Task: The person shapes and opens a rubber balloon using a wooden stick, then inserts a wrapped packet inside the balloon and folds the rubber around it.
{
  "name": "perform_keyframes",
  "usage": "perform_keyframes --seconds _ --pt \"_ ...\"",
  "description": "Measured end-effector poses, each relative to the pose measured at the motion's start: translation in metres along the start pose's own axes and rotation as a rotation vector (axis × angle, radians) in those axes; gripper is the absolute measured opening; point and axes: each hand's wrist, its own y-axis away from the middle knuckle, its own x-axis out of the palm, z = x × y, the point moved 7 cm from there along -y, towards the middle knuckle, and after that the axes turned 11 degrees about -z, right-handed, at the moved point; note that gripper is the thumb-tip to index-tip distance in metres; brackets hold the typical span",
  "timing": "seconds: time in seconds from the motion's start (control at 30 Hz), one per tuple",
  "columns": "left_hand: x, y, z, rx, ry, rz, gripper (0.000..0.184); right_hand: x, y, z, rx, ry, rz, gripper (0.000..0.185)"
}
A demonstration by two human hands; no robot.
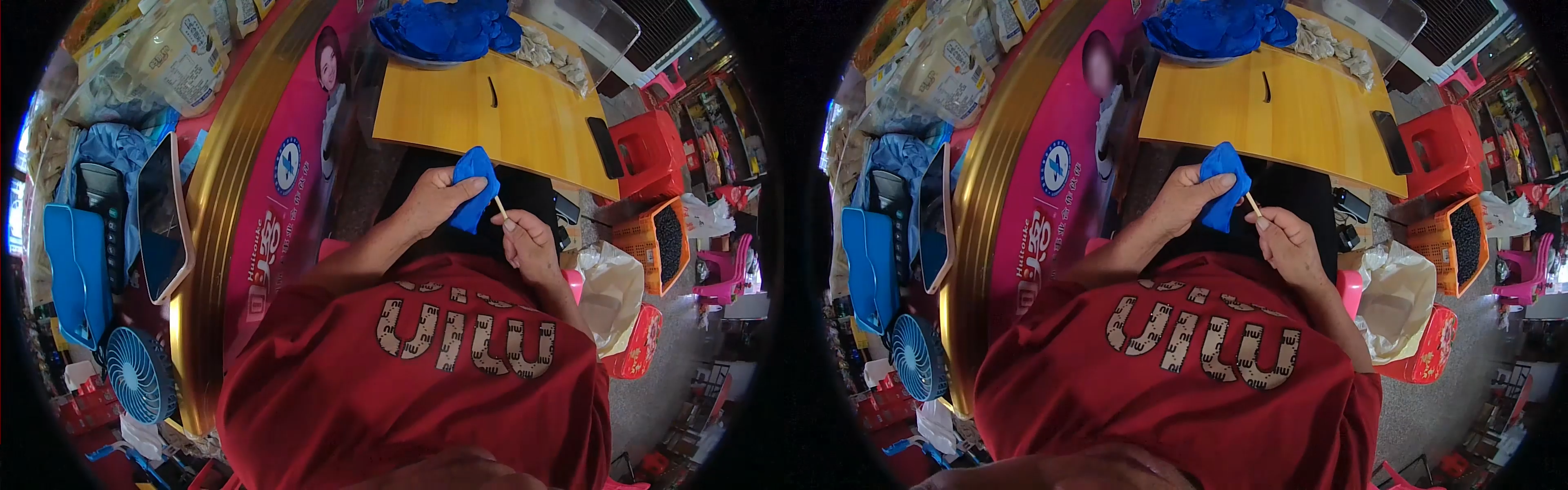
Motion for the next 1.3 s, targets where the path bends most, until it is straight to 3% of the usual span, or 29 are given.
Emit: perform_keyframes --seconds 0.33,0.5,0.67,0.97,1.23,1.3 --pt "-0.004 -0.002 0.004 0.077 -0.168 -0.045 0.021 0.004 -0.003 0.005 -0.017 0.021 0.002 0.017" --pt "-0.009 -0.006 -0.015 0.179 -0.017 -0.065 0.028 0.004 -0.001 0.004 -0.024 0.118 0.059 0.015" --pt "-0.005 -0.004 -0.009 -0.006 0.090 0.029 0.028 0.003 0.001 0.005 -0.047 0.205 0.118 0.014" --pt "-0.004 -0.003 -0.005 -0.041 0.089 -0.008 0.020 0.009 0.000 -0.003 -0.145 0.266 0.150 0.016" --pt "-0.010 -0.005 -0.007 -0.043 0.331 -0.107 0.018 0.001 0.000 0.000 0.073 0.069 0.102 0.015" --pt "-0.011 -0.005 -0.003 -0.048 0.276 -0.085 0.015 0.004 0.001 0.002 0.021 0.112 0.110 0.015"
